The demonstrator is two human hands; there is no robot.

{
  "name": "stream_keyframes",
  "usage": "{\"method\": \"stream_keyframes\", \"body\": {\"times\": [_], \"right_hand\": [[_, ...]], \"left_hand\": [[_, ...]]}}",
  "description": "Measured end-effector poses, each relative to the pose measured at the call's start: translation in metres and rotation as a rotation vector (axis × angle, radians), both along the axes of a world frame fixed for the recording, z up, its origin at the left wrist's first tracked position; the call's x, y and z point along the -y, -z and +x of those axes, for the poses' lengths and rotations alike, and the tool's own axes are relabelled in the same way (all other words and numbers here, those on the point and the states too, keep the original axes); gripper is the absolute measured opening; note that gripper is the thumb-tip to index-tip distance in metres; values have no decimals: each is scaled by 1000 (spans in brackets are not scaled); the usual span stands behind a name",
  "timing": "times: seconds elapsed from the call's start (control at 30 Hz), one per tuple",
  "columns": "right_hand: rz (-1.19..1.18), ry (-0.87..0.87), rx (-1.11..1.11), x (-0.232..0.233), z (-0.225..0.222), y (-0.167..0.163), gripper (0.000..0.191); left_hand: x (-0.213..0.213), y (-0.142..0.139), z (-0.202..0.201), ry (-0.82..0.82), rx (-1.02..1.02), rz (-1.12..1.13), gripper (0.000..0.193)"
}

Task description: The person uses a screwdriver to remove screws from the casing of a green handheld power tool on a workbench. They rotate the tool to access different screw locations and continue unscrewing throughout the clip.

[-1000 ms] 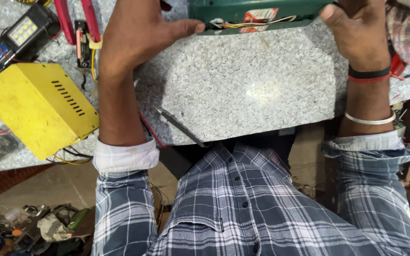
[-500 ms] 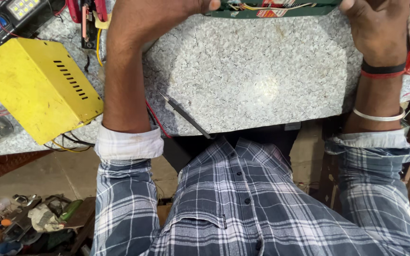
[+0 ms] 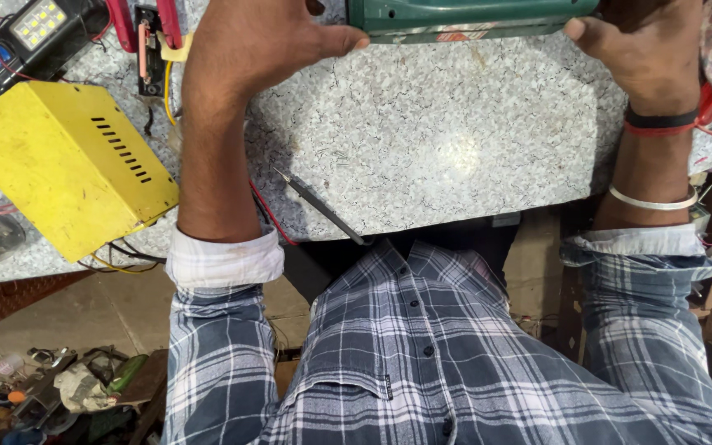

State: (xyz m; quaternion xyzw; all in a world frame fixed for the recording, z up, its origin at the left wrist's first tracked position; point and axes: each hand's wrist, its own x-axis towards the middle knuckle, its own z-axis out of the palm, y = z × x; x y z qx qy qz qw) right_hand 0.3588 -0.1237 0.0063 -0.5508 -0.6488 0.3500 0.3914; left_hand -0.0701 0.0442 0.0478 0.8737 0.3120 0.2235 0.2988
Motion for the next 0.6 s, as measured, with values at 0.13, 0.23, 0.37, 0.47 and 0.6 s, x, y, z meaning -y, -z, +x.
{"method": "stream_keyframes", "body": {"times": [0.13,0.23,0.37,0.47,0.6], "right_hand": [[57,-131,-112,-3,-4,-1,25],[151,-204,-103,-7,-9,-2,32],[205,-207,-47,-9,-13,-4,39],[192,-113,44,-7,-14,-4,40],[273,-108,123,-4,-14,-1,50]], "left_hand": [[1,-8,3,26,-174,149,49],[5,-13,4,36,-194,184,54],[7,-18,3,60,-131,161,53],[7,-20,3,66,-147,187,52],[8,-22,1,83,-128,182,46]]}}
